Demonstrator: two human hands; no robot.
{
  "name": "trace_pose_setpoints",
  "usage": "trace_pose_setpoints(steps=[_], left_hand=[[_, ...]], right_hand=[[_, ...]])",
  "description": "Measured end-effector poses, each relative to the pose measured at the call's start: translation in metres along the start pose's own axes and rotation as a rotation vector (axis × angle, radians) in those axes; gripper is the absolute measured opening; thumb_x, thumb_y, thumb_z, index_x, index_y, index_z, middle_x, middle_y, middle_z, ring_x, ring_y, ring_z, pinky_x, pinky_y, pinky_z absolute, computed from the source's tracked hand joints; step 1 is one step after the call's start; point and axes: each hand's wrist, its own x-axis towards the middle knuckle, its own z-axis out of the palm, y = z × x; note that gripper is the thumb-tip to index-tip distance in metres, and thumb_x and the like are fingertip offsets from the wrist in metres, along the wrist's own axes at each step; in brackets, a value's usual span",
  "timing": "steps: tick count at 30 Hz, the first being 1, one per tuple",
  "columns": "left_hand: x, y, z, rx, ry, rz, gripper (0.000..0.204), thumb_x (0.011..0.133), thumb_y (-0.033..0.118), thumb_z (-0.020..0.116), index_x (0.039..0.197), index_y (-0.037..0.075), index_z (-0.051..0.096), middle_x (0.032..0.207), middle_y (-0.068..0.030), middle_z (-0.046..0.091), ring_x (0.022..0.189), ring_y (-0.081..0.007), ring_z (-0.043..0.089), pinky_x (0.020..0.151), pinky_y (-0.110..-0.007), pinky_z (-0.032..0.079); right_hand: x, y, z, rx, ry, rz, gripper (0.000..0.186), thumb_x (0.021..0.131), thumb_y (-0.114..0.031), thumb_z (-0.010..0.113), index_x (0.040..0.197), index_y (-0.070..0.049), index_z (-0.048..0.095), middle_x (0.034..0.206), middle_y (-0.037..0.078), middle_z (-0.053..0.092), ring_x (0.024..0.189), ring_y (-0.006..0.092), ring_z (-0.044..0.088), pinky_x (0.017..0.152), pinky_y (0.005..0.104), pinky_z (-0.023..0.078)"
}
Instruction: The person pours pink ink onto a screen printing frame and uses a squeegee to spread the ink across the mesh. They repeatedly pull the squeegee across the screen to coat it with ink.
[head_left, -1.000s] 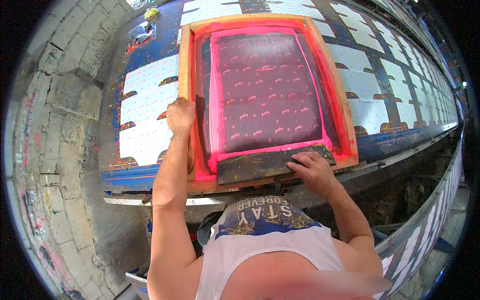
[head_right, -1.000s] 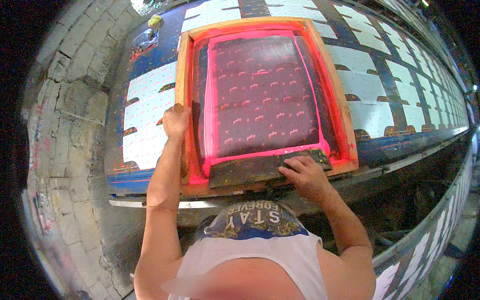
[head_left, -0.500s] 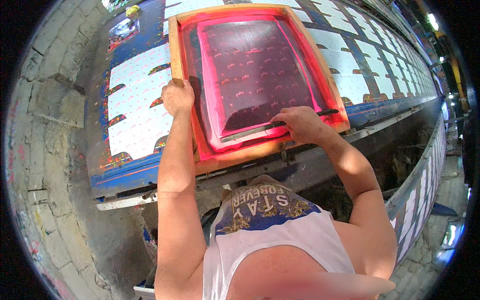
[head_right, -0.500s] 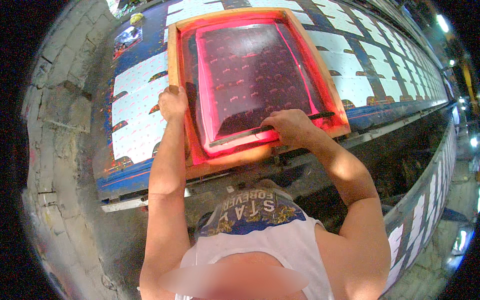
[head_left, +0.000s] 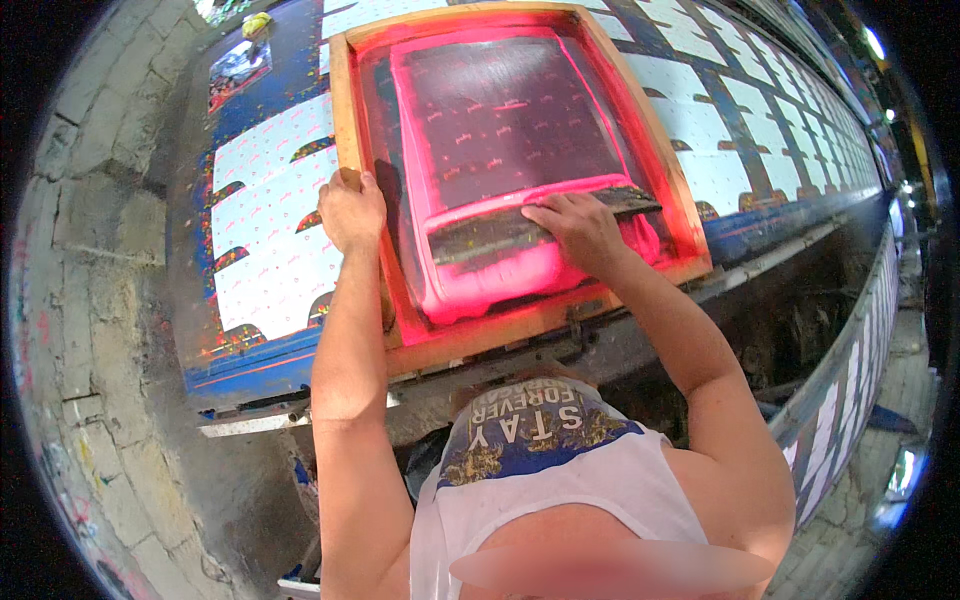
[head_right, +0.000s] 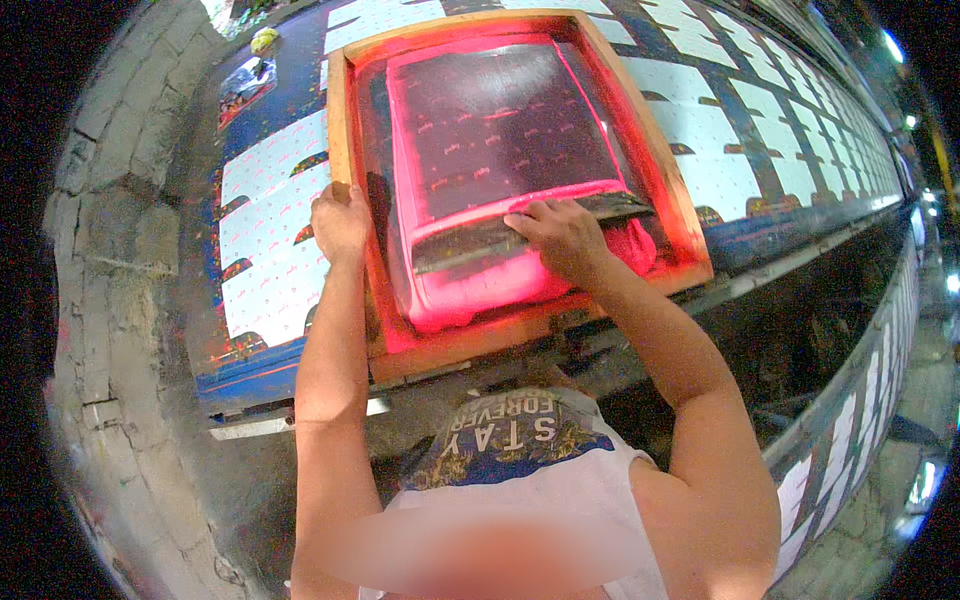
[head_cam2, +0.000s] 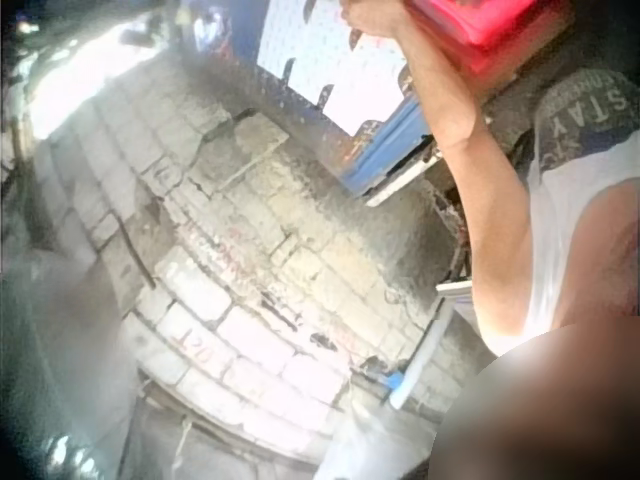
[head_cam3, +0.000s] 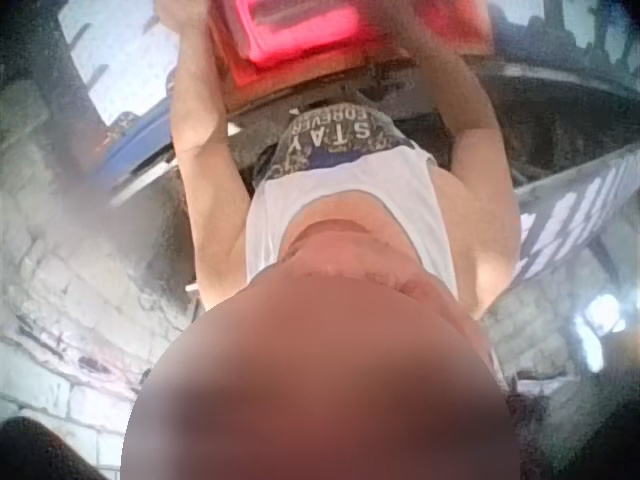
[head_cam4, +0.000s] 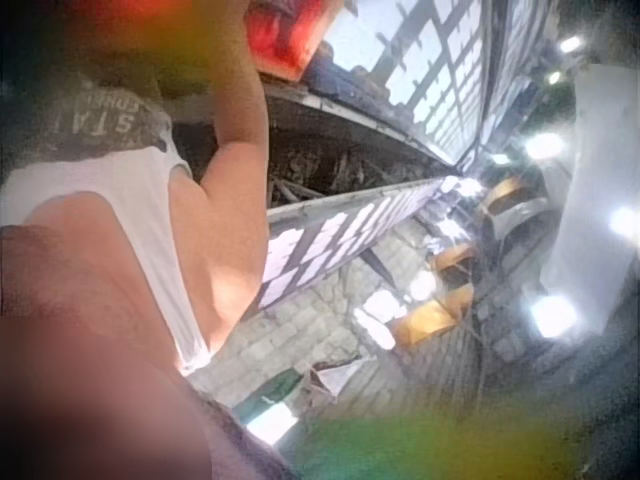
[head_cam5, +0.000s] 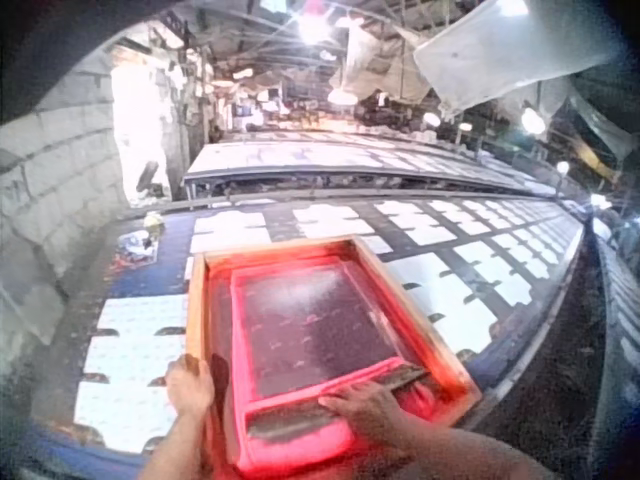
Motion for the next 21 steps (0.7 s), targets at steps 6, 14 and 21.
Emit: trace_pose_setpoints(steps=[6,14,21], left_hand=[[-0.001,0.002,0.000,-0.003,-0.003,-0.059,0.036,0.106,0.035,0.070,0.124,0.005,0.075,0.115,-0.0258,0.073,0.115,-0.0468,0.070,0.100,-0.059,0.056],[-0.006,0.010,0.000,0.042,0.049,-0.081,0.039,0.108,0.034,0.070,0.129,0.002,0.074,0.115,-0.0247,0.074,0.113,-0.0444,0.069,0.099,-0.057,0.055],[-0.005,0.010,0.004,0.085,0.060,-0.104,0.042,0.107,0.030,0.072,0.135,-0.002,0.072,0.122,-0.0233,0.076,0.117,-0.0425,0.071,0.102,-0.053,0.057]], right_hand=[[0.108,0.080,0.038,-0.041,-0.007,-0.017,0.044,0.088,-0.008,0.074,0.131,-0.016,0.077,0.114,0.012,0.074,0.110,0.0328,0.074,0.096,0.0486,0.060],[0.260,0.176,0.080,-0.143,-0.070,0.026,0.057,0.086,-0.003,0.076,0.141,-0.019,0.074,0.126,0.014,0.075,0.118,0.0363,0.074,0.100,0.0505,0.061],[0.356,0.232,0.081,-0.130,-0.148,0.074,0.040,0.096,-0.009,0.066,0.133,-0.021,0.077,0.122,0.013,0.080,0.117,0.0370,0.077,0.097,0.0545,0.063]])
